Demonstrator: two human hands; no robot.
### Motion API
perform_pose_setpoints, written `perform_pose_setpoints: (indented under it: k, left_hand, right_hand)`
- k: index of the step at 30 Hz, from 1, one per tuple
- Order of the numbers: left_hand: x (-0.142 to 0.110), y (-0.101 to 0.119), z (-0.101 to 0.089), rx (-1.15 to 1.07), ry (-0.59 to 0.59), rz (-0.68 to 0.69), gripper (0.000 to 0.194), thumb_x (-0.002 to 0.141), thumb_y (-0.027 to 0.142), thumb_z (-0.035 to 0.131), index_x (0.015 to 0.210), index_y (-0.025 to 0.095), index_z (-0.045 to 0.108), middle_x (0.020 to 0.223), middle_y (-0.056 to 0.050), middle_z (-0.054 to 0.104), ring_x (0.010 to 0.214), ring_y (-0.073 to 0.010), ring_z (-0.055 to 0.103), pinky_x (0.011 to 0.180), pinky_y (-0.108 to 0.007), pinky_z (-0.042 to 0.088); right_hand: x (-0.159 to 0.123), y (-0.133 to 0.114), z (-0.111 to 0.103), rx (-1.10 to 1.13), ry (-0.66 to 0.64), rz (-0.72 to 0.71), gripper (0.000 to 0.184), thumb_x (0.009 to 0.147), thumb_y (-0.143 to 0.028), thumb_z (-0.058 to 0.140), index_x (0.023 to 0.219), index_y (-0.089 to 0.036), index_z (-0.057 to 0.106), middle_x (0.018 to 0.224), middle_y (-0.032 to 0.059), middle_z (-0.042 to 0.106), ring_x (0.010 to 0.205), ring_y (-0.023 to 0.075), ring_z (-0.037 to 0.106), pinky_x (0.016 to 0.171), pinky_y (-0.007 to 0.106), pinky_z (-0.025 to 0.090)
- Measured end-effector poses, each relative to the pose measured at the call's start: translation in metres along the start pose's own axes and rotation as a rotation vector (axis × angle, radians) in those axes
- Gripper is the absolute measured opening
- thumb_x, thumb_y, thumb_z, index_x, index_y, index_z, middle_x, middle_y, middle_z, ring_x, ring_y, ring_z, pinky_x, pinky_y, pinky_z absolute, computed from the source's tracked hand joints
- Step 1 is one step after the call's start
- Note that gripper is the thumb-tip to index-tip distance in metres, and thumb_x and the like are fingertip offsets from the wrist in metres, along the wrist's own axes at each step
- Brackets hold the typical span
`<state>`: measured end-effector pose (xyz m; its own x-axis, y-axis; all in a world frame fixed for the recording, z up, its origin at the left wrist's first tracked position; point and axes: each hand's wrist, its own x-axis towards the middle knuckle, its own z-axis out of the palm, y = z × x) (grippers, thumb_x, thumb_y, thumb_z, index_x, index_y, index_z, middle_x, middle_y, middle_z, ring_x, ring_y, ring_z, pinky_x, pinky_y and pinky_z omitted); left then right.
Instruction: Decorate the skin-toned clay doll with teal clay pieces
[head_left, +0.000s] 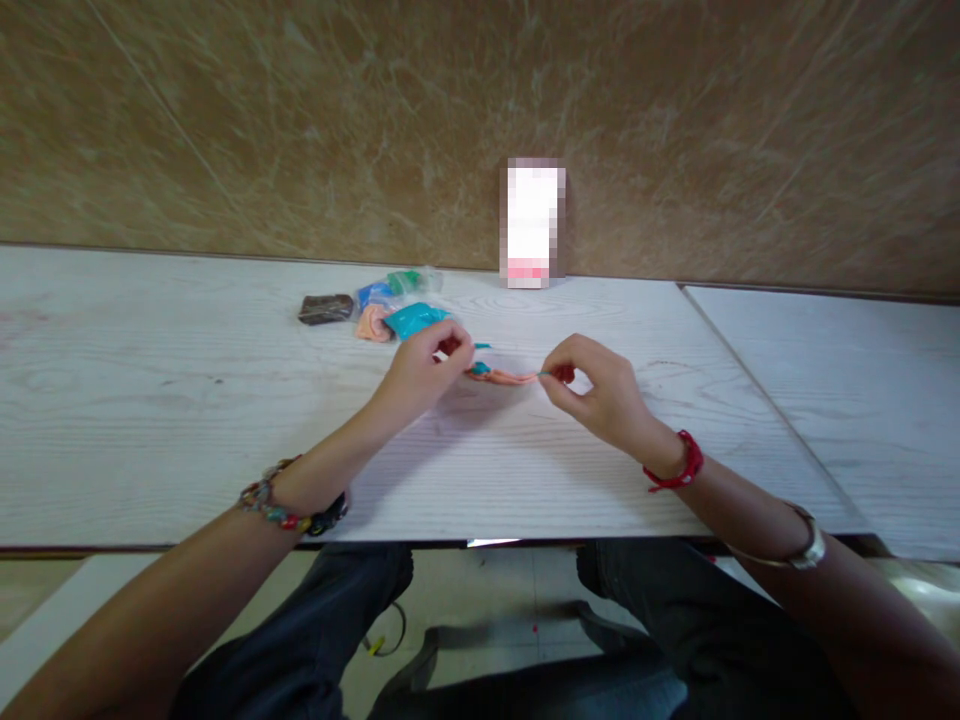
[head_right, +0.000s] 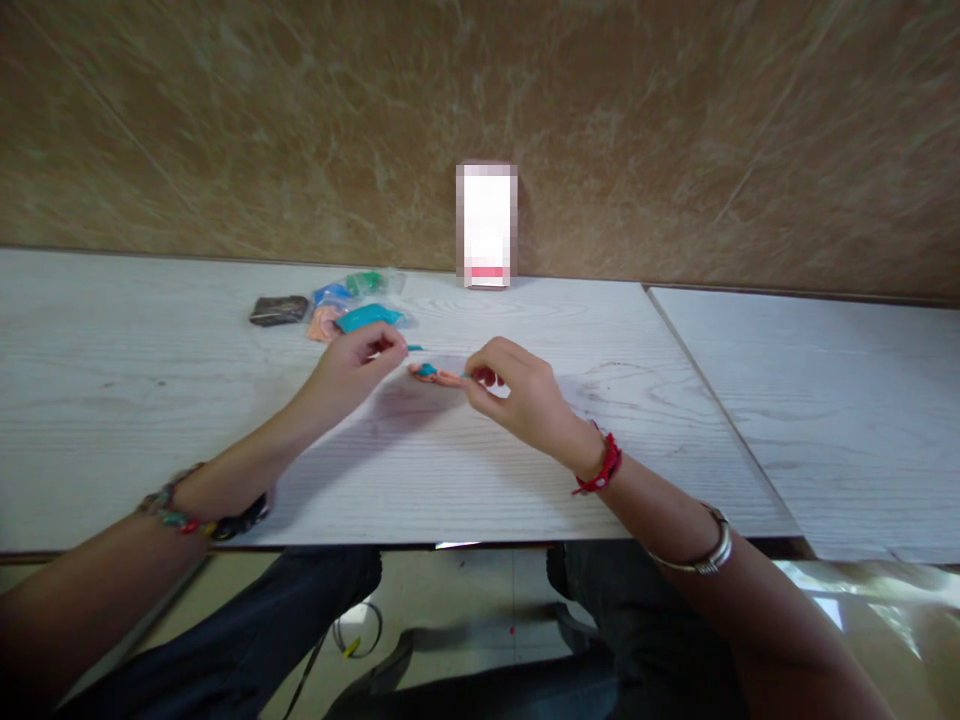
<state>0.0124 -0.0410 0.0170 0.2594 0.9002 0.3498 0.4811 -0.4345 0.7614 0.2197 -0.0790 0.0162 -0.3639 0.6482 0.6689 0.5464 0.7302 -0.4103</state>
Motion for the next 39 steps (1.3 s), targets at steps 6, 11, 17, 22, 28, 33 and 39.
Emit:
perform_pose_setpoints:
  k: [6, 11, 17, 22, 28, 33, 39]
  left_hand:
    - [0.01, -0.025, -0.017, 0.296, 0.116, -0.062, 0.012, 0.078, 0.026, 0.049, 0.08, 0.017, 0.057, 0.066, 0.001, 0.055, 0.063, -0.0119, 0.05, 0.06, -0.024, 0.04]
    - [0.009, -0.041, -0.019, 0.635, -0.053, 0.01, 0.028, 0.082, 0.023, 0.042, 0.101, 0.018, 0.061, 0.066, -0.001, 0.058, 0.062, -0.0149, 0.052, 0.058, -0.026, 0.038]
    - [0.007, -0.037, -0.016, 0.763, -0.103, -0.032, 0.032, 0.086, 0.035, 0.043, 0.105, 0.015, 0.06, 0.07, -0.004, 0.059, 0.062, -0.017, 0.053, 0.055, -0.026, 0.034]
    - [0.006, -0.036, -0.015, 0.71, -0.047, -0.028, 0.034, 0.087, 0.036, 0.044, 0.11, 0.015, 0.057, 0.073, -0.004, 0.057, 0.068, -0.0177, 0.054, 0.061, -0.027, 0.037]
    - [0.008, -0.037, -0.014, 0.644, -0.031, 0.028, 0.028, 0.085, 0.032, 0.047, 0.105, 0.016, 0.059, 0.069, -0.001, 0.052, 0.07, -0.0158, 0.052, 0.065, -0.027, 0.038]
    - [0.009, -0.033, -0.014, 0.641, -0.059, 0.026, 0.028, 0.085, 0.03, 0.048, 0.105, 0.015, 0.059, 0.072, -0.001, 0.052, 0.072, -0.016, 0.051, 0.066, -0.027, 0.038]
    - [0.008, -0.033, -0.013, 0.6, -0.082, 0.038, 0.029, 0.084, 0.027, 0.048, 0.107, 0.014, 0.058, 0.074, -0.002, 0.053, 0.073, -0.0155, 0.051, 0.069, -0.027, 0.038]
  right_hand:
    - [0.003, 0.016, -0.002, 0.127, 0.024, 0.329, 0.01, 0.077, -0.027, 0.057, 0.072, -0.018, 0.058, 0.067, 0.0003, 0.063, 0.06, 0.0105, 0.056, 0.058, 0.025, 0.046]
    - [0.001, 0.026, 0.002, 0.121, -0.105, 0.454, 0.004, 0.068, -0.02, 0.063, 0.071, -0.017, 0.062, 0.064, -0.0004, 0.065, 0.059, 0.0111, 0.06, 0.056, 0.023, 0.047]
    - [0.003, 0.019, 0.001, -0.011, -0.262, 0.383, 0.012, 0.077, -0.015, 0.057, 0.077, -0.016, 0.069, 0.069, 0.0015, 0.068, 0.061, 0.0106, 0.059, 0.058, 0.023, 0.042]
    - [0.003, 0.017, 0.0, 0.003, -0.333, 0.41, 0.014, 0.08, -0.014, 0.055, 0.075, -0.015, 0.068, 0.062, -0.0005, 0.065, 0.056, 0.0094, 0.056, 0.055, 0.021, 0.04]
    - [0.003, 0.017, -0.001, -0.078, -0.439, 0.343, 0.019, 0.081, -0.009, 0.052, 0.085, -0.015, 0.07, 0.078, 0.0035, 0.07, 0.07, 0.0121, 0.061, 0.065, 0.023, 0.041]
    - [0.002, 0.016, 0.003, -0.084, -0.451, 0.341, 0.009, 0.079, -0.013, 0.058, 0.076, -0.013, 0.067, 0.072, 0.0028, 0.067, 0.064, 0.0109, 0.057, 0.061, 0.022, 0.039]
    - [0.002, 0.017, 0.003, -0.032, -0.438, 0.327, 0.015, 0.08, -0.015, 0.055, 0.069, -0.015, 0.065, 0.067, 0.0014, 0.065, 0.062, 0.0101, 0.055, 0.059, 0.022, 0.037]
